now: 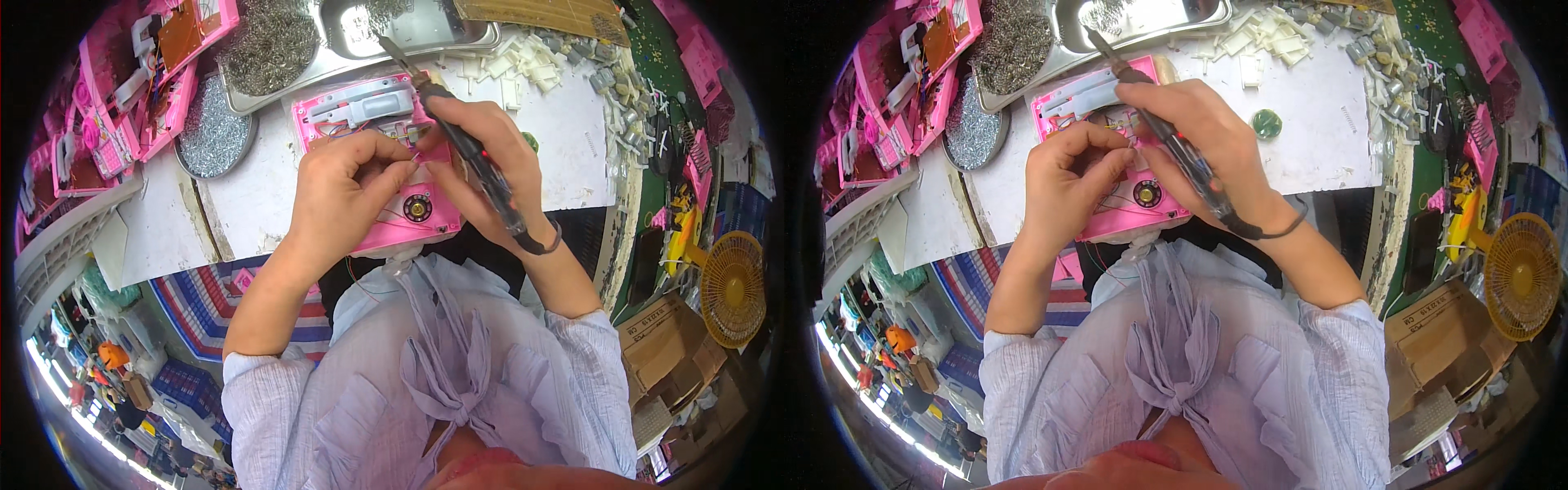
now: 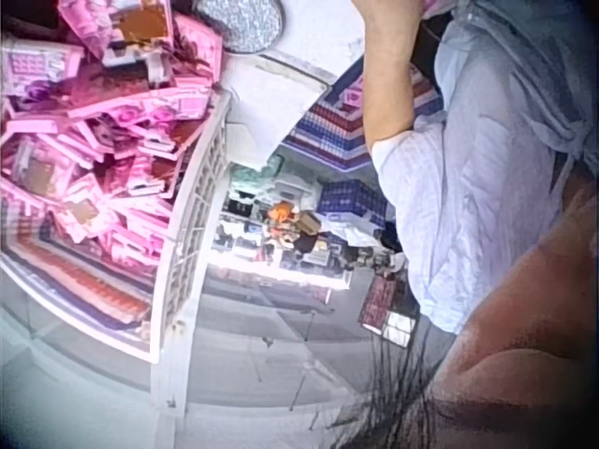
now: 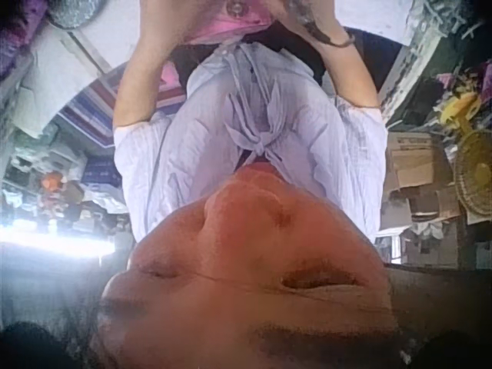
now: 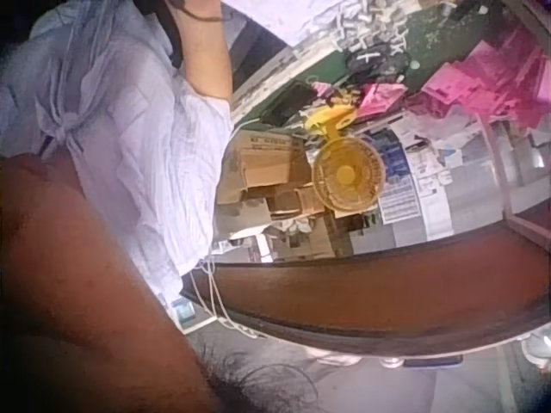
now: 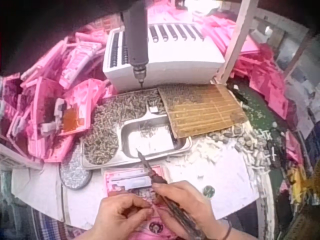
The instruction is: Assembling a pink electronic toy by installing internal components including a motor and circuit board, and soldering connections.
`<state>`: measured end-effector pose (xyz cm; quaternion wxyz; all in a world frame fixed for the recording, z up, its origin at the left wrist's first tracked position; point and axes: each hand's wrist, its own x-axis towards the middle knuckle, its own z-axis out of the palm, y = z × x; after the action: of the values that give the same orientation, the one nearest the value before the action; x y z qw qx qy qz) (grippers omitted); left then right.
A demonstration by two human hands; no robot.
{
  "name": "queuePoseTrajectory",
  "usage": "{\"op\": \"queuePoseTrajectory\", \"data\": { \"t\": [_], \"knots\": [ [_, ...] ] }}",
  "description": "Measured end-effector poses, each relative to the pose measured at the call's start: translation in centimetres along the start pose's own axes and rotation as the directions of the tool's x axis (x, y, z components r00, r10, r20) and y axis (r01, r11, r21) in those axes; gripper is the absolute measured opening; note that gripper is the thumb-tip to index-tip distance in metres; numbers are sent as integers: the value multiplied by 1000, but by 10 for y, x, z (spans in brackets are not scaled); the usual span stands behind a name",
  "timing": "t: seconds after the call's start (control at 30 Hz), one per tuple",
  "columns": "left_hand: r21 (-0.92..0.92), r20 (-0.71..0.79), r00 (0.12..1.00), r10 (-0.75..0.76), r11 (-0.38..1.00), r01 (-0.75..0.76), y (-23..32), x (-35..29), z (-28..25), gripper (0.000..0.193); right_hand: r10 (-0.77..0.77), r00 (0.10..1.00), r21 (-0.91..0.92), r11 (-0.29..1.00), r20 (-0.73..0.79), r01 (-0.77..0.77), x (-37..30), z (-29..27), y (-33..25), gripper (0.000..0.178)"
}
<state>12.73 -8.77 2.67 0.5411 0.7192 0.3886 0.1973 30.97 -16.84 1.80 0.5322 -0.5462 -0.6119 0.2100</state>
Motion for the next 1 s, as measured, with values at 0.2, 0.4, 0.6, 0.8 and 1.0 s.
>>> {"op": "queuePoseTrajectory", "data": {
  "t": [0.2, 0.4, 0.6, 0.8, 1.0],
  "knots": [
    [-18, -2, 1000, 29, 999, -29, -5, 0, -1, 8, -35, 999, 3, 999, 10, 35, 8, 6, 4, 61],
    [22, 31, 986, 166, 986, -167, -9, -1, 0, 9, -80, 997, -86, 993, 18, 81, -9, 2, 0, 53],
    [327, 210, 884, 418, 822, -466, -7, -8, -6, 18, 40, 999, 194, 980, -18, -36, -34, -65, -16, 28],
    [357, 245, 855, 456, 778, -517, -10, -9, -2, 23, -37, 965, 65, 998, 261, 20, -42, -73, -23, 20],
    [380, 262, 847, 463, 758, -531, -11, -9, -4, 24, -63, 961, 11, 998, 268, 62, -43, -61, -22, 20]
  ]
}}
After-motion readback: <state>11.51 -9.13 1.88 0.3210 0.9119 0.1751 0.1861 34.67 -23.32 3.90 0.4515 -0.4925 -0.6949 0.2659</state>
